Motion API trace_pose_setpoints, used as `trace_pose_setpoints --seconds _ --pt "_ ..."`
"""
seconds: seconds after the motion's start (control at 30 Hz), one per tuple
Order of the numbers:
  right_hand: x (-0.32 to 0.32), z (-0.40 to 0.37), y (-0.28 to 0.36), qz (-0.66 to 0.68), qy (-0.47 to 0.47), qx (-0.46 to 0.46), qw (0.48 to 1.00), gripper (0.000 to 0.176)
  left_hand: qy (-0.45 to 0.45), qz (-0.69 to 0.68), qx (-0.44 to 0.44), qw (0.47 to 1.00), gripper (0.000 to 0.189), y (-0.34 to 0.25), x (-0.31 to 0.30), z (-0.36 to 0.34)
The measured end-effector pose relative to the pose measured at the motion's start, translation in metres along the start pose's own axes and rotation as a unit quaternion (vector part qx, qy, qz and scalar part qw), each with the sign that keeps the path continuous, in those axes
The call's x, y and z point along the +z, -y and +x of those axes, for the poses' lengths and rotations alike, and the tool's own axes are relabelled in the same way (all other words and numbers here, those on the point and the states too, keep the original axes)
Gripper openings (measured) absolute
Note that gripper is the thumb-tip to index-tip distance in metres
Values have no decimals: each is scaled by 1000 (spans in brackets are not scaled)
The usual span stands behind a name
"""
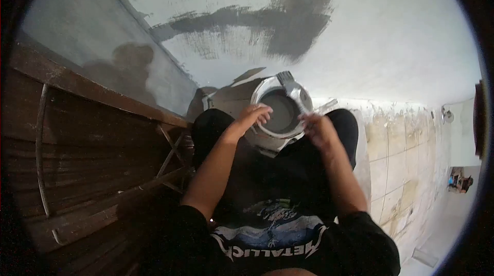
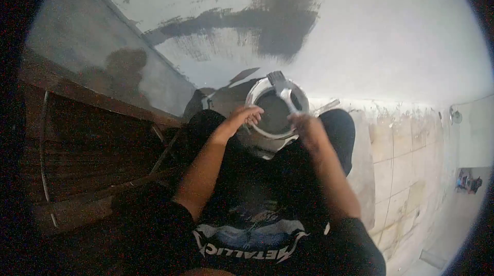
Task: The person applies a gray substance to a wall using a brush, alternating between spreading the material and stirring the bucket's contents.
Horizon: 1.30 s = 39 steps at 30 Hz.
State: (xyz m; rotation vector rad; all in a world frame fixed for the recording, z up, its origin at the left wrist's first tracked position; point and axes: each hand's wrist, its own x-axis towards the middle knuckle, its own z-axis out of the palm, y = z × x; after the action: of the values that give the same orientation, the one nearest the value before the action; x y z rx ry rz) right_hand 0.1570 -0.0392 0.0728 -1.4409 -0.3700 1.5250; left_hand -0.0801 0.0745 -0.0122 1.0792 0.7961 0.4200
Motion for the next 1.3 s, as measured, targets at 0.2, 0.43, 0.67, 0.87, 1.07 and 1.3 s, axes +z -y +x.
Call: trace_pose_setpoints --seconds 0.2,0.43,0.67,0.87,1.07,1.3 --pt "50 -12 -42 110 69 19 991 14 -9 -50 38 998 40 -25 48 -17" --pt "42 18 -57 -42 142 -64 987 16 -132 -93 129 978 17 -21 61 -8" --pt "44 13 -48 -74 77 -31 994 29 -220 -121 229 941 18 -84 41 -15" --pt "35 15 -49 -34 76 5 997 32 -232 -23 263 936 23 -127 14 -20" --pt "35 11 -45 -42 68 23 997 31 -248 -27 265 932 21 -144 -3 -11" --pt "35 12 -44 -45 85 30 995 33 -232 -64 316 918 21 -130 -4 -9"
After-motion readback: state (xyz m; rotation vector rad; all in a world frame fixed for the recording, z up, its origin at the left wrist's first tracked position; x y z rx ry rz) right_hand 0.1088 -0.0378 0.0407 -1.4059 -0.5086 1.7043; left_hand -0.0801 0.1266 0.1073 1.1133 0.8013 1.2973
